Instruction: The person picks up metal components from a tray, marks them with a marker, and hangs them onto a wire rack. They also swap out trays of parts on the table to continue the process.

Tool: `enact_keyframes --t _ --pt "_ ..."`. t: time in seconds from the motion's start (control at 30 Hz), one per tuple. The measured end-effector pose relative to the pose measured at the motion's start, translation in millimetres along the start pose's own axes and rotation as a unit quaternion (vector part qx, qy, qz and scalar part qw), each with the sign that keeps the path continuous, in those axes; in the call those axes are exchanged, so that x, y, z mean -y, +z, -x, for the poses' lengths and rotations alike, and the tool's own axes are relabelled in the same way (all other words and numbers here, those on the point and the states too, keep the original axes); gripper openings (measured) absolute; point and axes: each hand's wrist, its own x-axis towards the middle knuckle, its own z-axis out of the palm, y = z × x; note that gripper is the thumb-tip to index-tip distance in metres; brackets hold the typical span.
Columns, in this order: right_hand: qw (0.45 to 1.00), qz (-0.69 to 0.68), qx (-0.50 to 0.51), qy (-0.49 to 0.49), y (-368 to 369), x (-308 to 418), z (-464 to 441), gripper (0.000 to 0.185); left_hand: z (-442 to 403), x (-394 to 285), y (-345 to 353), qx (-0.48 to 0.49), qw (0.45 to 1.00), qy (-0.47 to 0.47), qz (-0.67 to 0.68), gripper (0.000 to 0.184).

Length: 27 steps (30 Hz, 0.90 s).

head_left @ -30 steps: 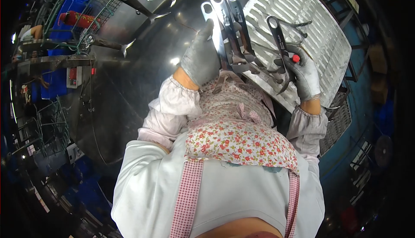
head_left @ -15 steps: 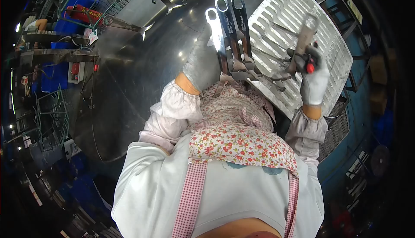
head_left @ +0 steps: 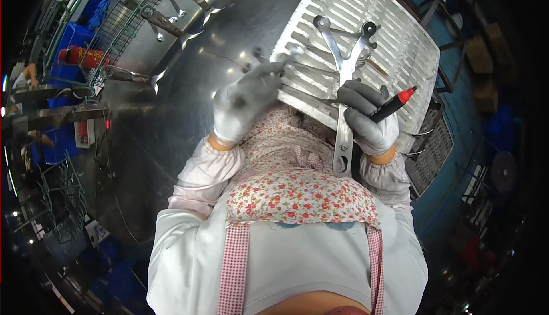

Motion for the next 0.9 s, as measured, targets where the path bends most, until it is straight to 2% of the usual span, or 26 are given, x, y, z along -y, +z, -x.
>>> enact_keyframes --t 0.03,0.1,0.2,0.23,0.33,0.5,0.6,0.7,0.8,0.9 --pt "1.000 0.007 0.008 0.001 -2.0 0.3 1.4 0.034 0.5 -2.3 -6.5 0.049 0.995 0.033 -0.077 0.020" --pt "1.000 0.020 0.023 0.001 -4.9 1.3 3.9 0.036 -9.9 -2.0 -9.7 0.096 0.926 0.252 -0.264 0.029" --pt "1.000 -0.018 0.016 0.010 -2.5 1.9 7.9 0.036 -12.7 -3.4 -17.7 0.144 0.867 0.314 -0.360 0.032" --pt "0.998 -0.038 0.032 0.047 -3.3 3.4 8.4 0.036 -14.0 0.2 -19.7 0.143 0.852 0.339 -0.372 0.033" --pt "0.988 -0.081 0.062 0.118 -5.0 8.0 10.6 0.036 -16.8 0.6 -26.1 0.172 0.831 0.352 -0.395 0.033" --pt "0.994 -0.050 0.048 0.086 -4.1 7.7 6.2 0.032 -25.1 5.7 -31.4 0.206 0.824 0.375 -0.371 0.034" --pt "0.996 -0.040 0.031 0.078 -1.2 7.4 5.8 0.030 -28.9 6.4 -32.7 0.226 0.802 0.395 -0.387 0.034" --pt "1.000 -0.009 -0.007 0.024 4.0 2.4 5.0 0.030 -32.5 1.6 -34.7 0.248 0.797 0.386 -0.393 0.034" --pt "0.997 -0.031 -0.033 0.057 7.6 3.1 4.2 0.032 -32.4 4.2 -37.3 0.250 0.798 0.379 -0.397 0.034" --pt "0.998 0.015 -0.040 0.053 8.2 3.7 4.0 0.032 -36.0 -1.7 -36.0 0.258 0.790 0.382 -0.403 0.034"
